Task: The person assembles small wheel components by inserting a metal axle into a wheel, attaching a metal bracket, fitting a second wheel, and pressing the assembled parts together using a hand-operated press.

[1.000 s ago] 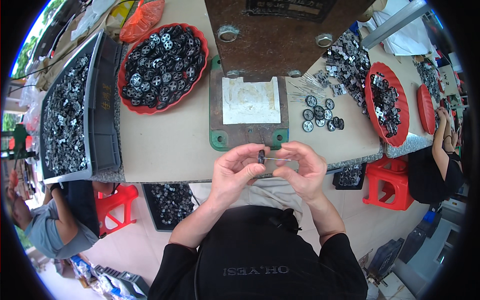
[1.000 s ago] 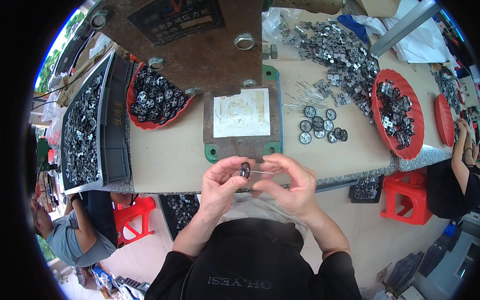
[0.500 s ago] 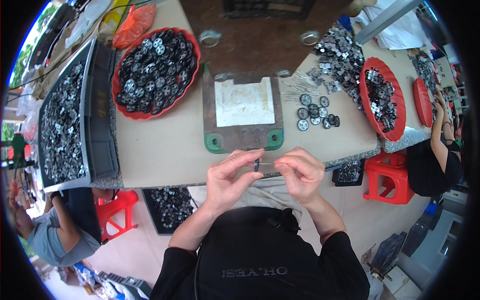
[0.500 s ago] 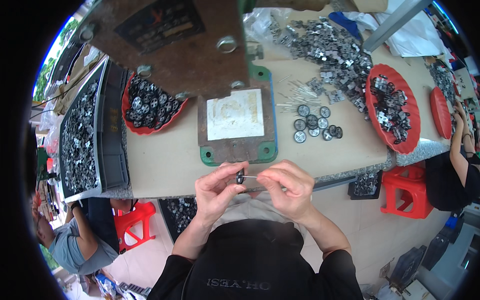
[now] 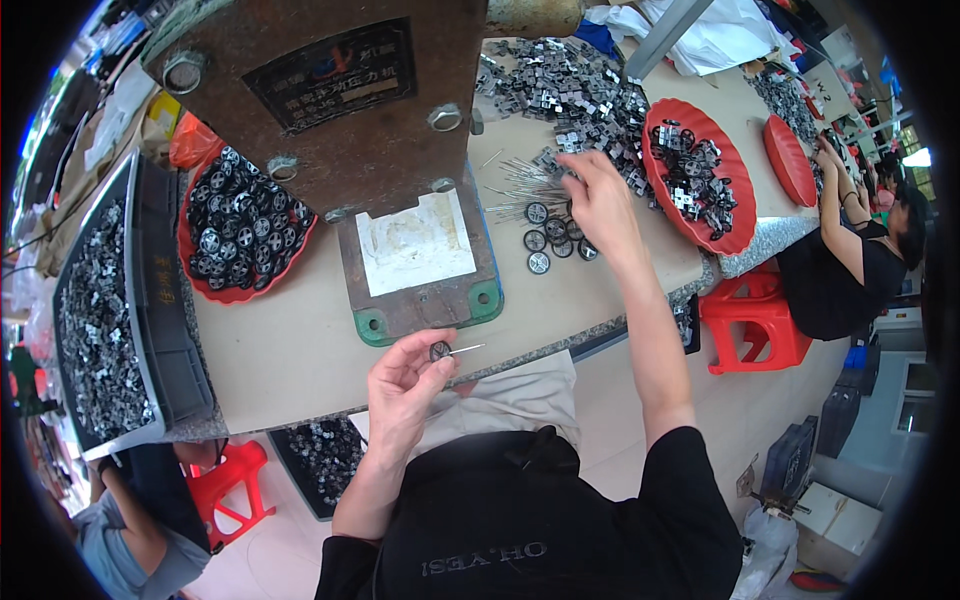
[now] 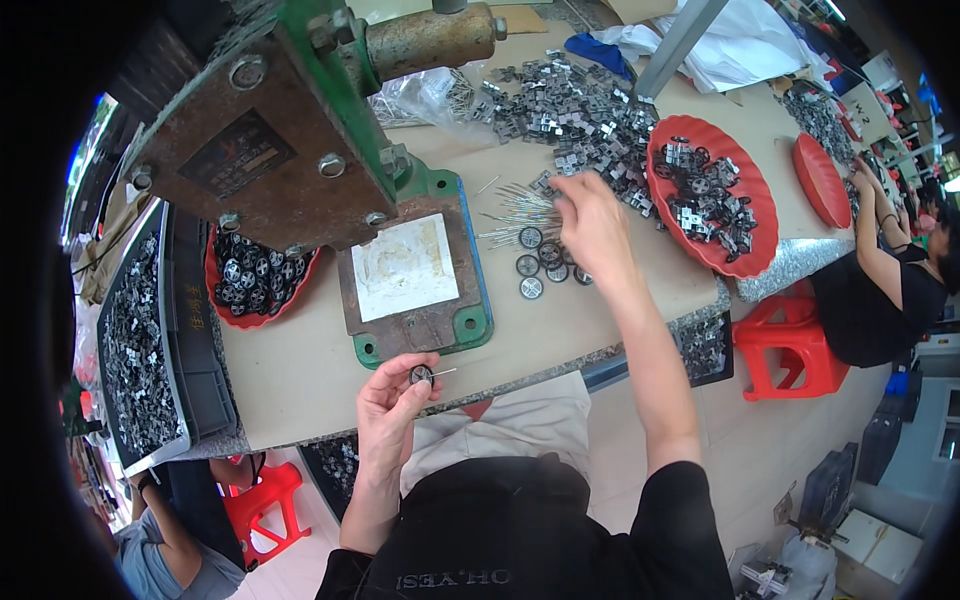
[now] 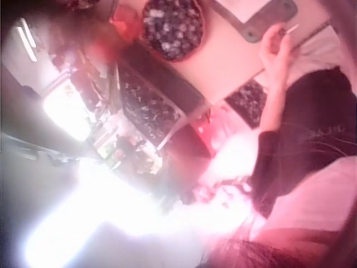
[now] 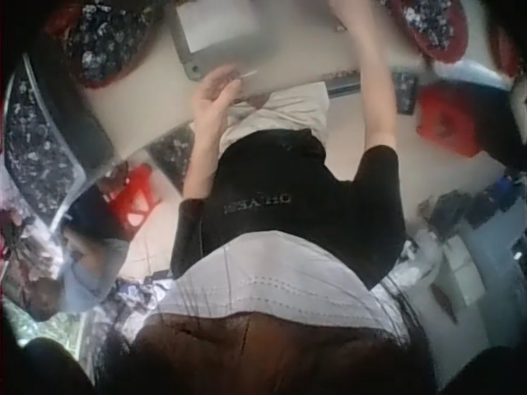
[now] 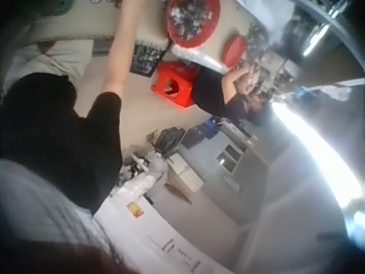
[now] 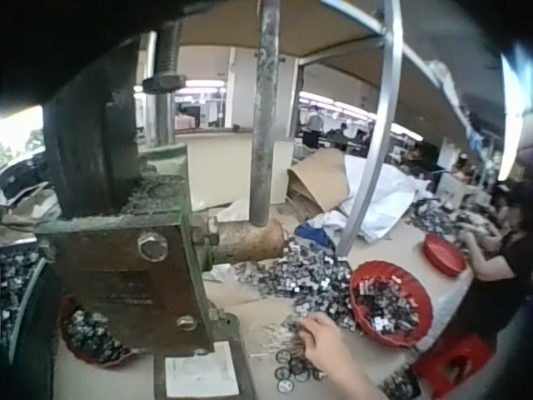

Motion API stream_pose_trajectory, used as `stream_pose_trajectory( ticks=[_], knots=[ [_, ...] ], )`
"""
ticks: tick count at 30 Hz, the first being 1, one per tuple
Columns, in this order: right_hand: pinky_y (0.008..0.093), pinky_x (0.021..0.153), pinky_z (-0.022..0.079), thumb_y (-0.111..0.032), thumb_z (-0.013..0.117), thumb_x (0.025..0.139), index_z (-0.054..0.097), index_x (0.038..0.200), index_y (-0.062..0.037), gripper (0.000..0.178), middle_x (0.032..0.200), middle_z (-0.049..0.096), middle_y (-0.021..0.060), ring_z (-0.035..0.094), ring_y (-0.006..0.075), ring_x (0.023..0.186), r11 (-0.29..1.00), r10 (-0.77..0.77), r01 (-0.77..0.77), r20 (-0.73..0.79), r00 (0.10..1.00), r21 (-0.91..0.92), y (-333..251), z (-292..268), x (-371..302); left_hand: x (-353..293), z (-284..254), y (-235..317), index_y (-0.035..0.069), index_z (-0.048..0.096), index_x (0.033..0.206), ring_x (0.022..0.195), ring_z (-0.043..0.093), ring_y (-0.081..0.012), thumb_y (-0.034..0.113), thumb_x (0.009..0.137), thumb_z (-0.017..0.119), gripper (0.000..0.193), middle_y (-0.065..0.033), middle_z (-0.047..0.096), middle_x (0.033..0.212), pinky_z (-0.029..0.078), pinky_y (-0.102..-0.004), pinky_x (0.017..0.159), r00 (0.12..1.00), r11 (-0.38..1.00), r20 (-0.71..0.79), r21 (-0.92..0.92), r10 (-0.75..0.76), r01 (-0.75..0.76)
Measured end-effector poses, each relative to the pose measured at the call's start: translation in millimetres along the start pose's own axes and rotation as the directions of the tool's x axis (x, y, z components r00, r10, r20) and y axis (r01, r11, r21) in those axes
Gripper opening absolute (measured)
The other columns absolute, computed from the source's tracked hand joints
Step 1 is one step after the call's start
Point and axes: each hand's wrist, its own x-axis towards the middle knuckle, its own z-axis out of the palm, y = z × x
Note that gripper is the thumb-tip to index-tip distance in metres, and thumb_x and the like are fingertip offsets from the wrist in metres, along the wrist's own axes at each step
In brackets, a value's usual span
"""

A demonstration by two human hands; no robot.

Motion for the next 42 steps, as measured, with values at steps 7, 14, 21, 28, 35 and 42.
stream_pose_trajectory(
  ticks=[7, 14, 21, 28, 35, 42],
  knots=[
    [0.0371, 0.079, 0.046, -0.018, 0.069, 0.075, 0.063, 0.098, -0.0012, 0.030, 0.096, 0.054, 0.0118, 0.055, 0.0277, 0.094, 0.963, -0.090, 0.115, 0.110, 0.990, -0.244, 10.5, 8.5, 27.3, -0.5, -0.8, -0.5, -0.001, 0.056, 0.112, 0.083, 0.061, -0.0138, -0.001, 0.084, 0.059, 0.029, -0.0111, 0.061, 0.106, 0.050, -0.0256, 0.075, 0.999, 0.999, -0.023, -0.019, -0.033, 0.032],
    [0.0367, 0.080, 0.045, -0.018, 0.066, 0.078, 0.060, 0.099, 0.0000, 0.028, 0.098, 0.055, 0.0137, 0.055, 0.0296, 0.093, 0.991, 0.034, -0.018, 0.117, 0.993, -0.133, 18.5, 9.4, 30.0, 2.5, -1.3, 1.7, -0.001, 0.055, 0.112, 0.083, 0.061, -0.0147, 0.000, 0.084, 0.059, 0.028, -0.0115, 0.061, 0.105, 0.050, -0.0259, 0.074, 0.999, 0.997, -0.001, -0.073, -0.040, 0.040],
    [0.0258, 0.060, 0.045, -0.008, 0.064, 0.081, 0.051, 0.106, 0.0000, 0.029, 0.092, 0.059, 0.0093, 0.057, 0.0119, 0.074, 0.722, 0.145, -0.317, 0.314, 0.938, 0.615, -34.2, -26.6, -17.8, 0.3, 0.4, 5.6, -0.002, 0.055, 0.112, 0.084, 0.062, -0.0156, -0.001, 0.083, 0.059, 0.029, -0.0127, 0.061, 0.105, 0.051, -0.0261, 0.074, 0.999, 0.997, -0.034, -0.069, -0.042, 0.040],
    [0.0195, 0.058, 0.047, 0.006, 0.065, 0.077, 0.045, 0.129, 0.0009, 0.055, 0.104, 0.059, 0.0074, 0.057, 0.0069, 0.078, 0.297, 0.060, -0.595, 0.607, 0.792, 0.747, -64.0, -12.5, -95.5, 1.5, 9.8, 4.0, -0.002, 0.056, 0.113, 0.084, 0.060, -0.0094, -0.007, 0.080, 0.063, 0.034, -0.0083, 0.060, 0.104, 0.049, -0.0199, 0.068, 0.999, 1.000, 0.044, -0.027, 0.004, -0.003],
    [0.0244, 0.060, 0.053, 0.007, 0.067, 0.074, 0.044, 0.128, 0.0027, 0.059, 0.091, 0.060, 0.0081, 0.059, 0.0118, 0.074, 0.230, 0.132, -0.542, 0.526, 0.840, 0.808, -77.3, 5.4, -116.6, -2.1, 9.3, -1.2, -0.004, 0.057, 0.111, 0.087, 0.061, -0.0125, -0.007, 0.078, 0.066, 0.034, -0.0103, 0.056, 0.108, 0.050, -0.0231, 0.079, 0.997, 0.997, 0.022, 0.042, 0.068, -0.069],
    [0.0241, 0.062, 0.054, 0.008, 0.067, 0.073, 0.046, 0.126, 0.0033, 0.057, 0.091, 0.060, 0.0081, 0.060, 0.0116, 0.073, 0.237, 0.128, -0.529, 0.514, 0.848, 0.815, -84.3, 1.3, -115.7, -3.2, 9.6, -0.8, -0.004, 0.056, 0.111, 0.086, 0.062, -0.0117, -0.007, 0.079, 0.063, 0.033, -0.0104, 0.061, 0.104, 0.050, -0.0236, 0.077, 0.992, 0.988, 0.023, 0.095, 0.122, -0.124]
  ],
)
